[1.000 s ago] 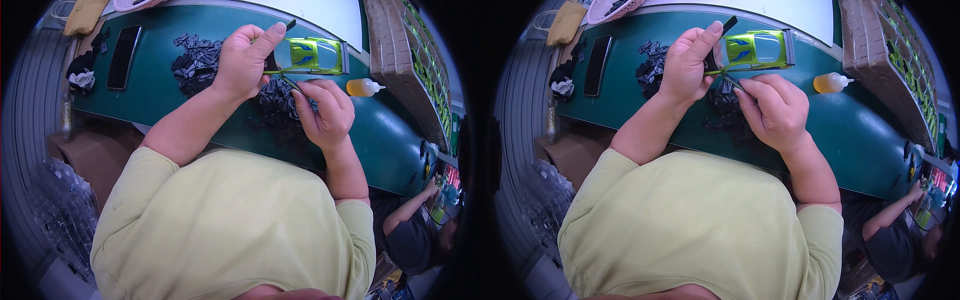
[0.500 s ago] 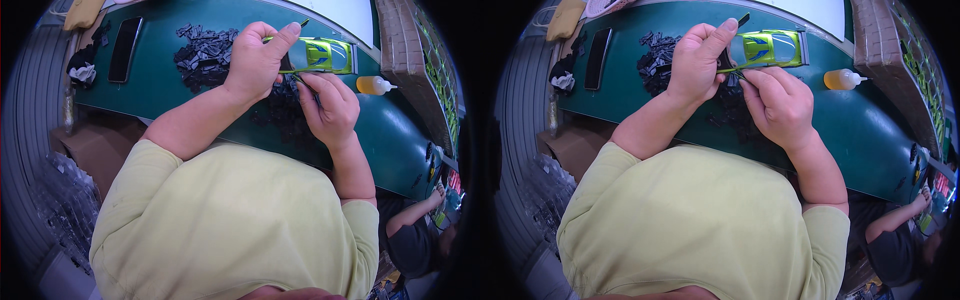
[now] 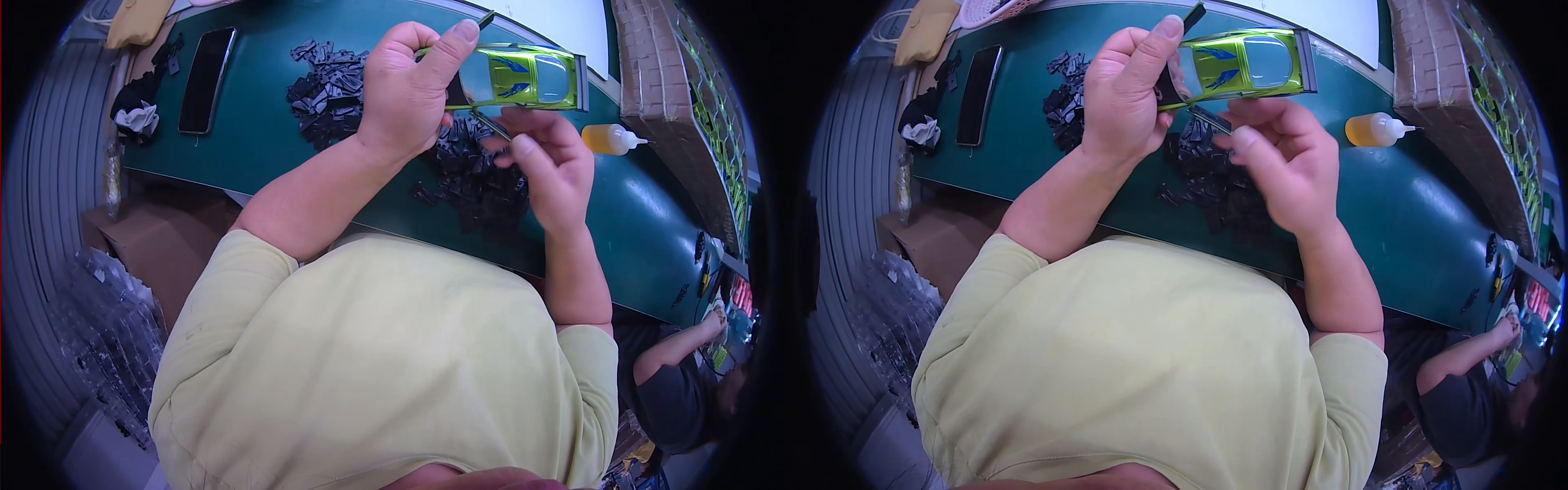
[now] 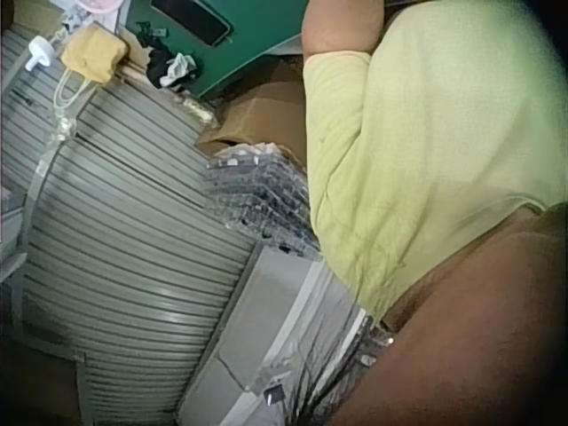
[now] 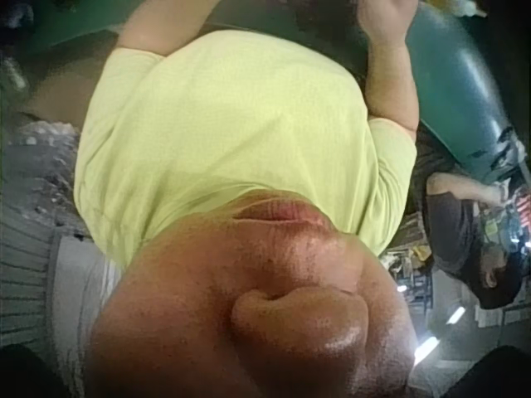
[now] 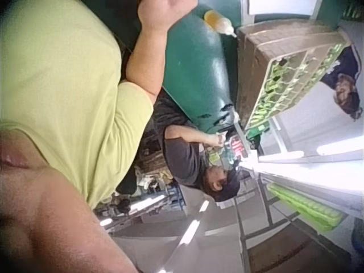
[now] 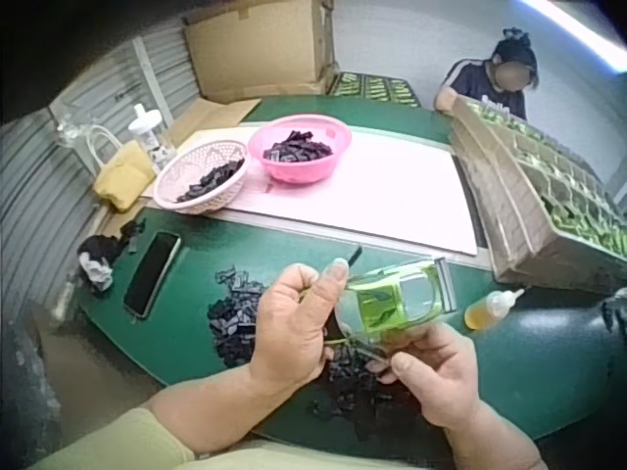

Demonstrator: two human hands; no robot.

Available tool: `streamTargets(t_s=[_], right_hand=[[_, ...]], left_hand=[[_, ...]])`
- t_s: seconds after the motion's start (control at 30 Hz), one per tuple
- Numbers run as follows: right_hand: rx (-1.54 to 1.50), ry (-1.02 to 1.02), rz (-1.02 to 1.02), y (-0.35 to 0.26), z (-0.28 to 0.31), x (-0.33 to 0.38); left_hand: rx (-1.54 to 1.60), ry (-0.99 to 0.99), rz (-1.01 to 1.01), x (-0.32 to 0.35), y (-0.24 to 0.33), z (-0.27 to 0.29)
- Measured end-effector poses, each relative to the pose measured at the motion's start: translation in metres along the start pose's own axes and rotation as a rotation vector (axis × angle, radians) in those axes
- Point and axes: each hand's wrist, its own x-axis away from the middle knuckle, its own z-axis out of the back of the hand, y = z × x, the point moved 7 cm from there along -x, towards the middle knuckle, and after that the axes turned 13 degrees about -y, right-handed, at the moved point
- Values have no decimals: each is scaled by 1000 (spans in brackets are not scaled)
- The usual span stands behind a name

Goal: The person assembles a toy car by applying glue from a glue bottle to small plastic parts.

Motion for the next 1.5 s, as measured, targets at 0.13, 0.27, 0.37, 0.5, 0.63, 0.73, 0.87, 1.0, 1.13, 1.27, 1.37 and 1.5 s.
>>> streamTargets(t_s=[0.13, 0.27, 0.37, 0.5, 0.63, 0.73, 0.87, 1.0, 1.13, 1.27, 1.37, 1.5], right_hand=[[-423, -258, -388, 29, 4, 0], [-643, -293, -396, 30, -18, 4], [-739, -336, -426, 35, -18, 8], [-688, -236, -446, 40, -12, 9], [-659, -194, -483, 34, -13, 8], [-657, -340, -504, 36, -19, 5], [-651, -300, -488, 33, -21, 4], [-534, -230, -528, 27, -19, 4], [-779, -467, -448, 30, -22, 2], [-631, -406, -469, 25, -18, 1], [-115, -193, -284, 11, 2, 4], [880, 34, 428, -55, 21, 8]], left_hand=[[-18, -123, 26, 3, -2, -11], [-83, -220, 1, 2, -7, -14], [-94, -245, -76, 2, -7, -17], [-109, -222, -121, 4, -6, -17], [-111, -128, -29, 7, -8, -16], [-222, -120, -90, 5, -5, -13], [-266, -128, -214, 7, 4, -15], [-146, -90, -118, 5, 2, -13], [-132, -121, -226, -1, 5, -11], [-102, -74, -135, 0, 4, -8], [-27, -14, 86, 0, -6, -5], [36, -35, 189, -3, -15, -3]])
